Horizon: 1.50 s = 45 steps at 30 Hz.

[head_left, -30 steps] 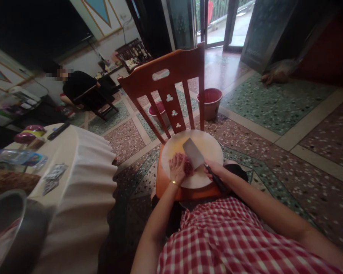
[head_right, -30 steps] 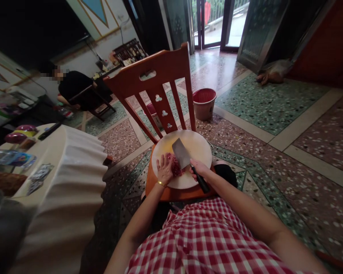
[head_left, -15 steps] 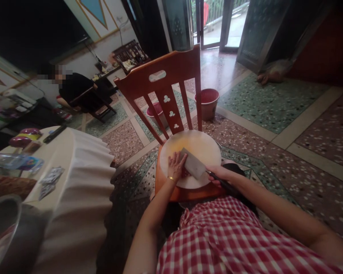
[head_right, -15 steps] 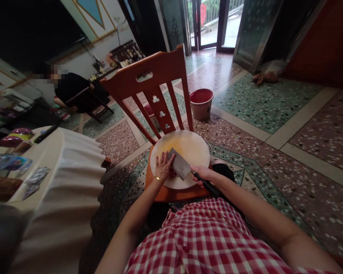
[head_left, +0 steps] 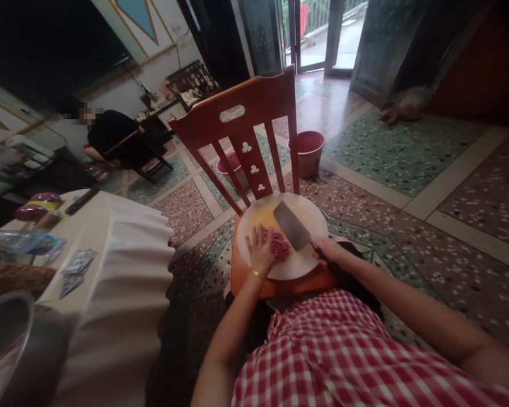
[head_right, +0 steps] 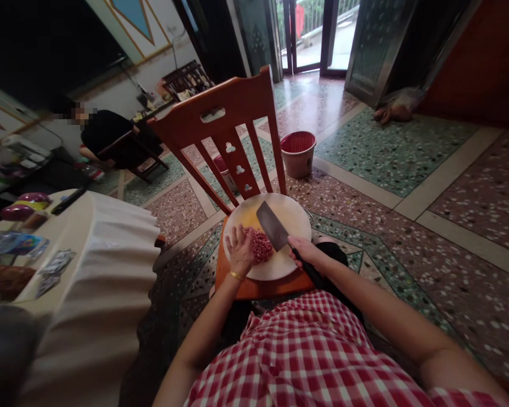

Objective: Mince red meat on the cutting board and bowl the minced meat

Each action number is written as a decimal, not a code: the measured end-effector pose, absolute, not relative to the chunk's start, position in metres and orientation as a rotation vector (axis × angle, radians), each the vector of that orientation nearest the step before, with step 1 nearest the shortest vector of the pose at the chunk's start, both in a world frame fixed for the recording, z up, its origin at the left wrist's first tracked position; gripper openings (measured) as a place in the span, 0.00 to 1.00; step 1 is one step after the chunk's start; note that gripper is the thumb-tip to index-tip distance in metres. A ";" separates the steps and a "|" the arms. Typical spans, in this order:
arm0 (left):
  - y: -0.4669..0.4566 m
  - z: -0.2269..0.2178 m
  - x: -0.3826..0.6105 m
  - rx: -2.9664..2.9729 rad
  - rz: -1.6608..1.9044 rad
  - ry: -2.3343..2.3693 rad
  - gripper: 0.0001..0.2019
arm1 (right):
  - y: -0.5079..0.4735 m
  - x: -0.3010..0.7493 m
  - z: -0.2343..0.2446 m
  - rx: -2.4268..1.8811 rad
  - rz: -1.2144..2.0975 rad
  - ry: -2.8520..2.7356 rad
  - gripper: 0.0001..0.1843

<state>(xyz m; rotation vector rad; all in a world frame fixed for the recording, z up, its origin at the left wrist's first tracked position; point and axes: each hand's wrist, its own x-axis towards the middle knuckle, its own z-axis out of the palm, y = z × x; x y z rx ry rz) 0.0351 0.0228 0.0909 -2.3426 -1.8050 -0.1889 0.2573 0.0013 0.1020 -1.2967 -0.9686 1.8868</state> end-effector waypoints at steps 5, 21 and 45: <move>0.001 0.079 0.069 -2.495 -0.215 -1.596 0.31 | 0.001 0.236 0.103 -1.280 1.800 -1.008 0.15; 0.027 0.077 0.033 -2.205 -0.151 -2.027 0.29 | 0.004 0.224 0.102 -1.344 1.731 -1.085 0.18; 0.009 0.092 0.082 -2.581 -0.142 -1.722 0.27 | 0.019 0.246 0.103 -0.994 0.003 -2.877 0.08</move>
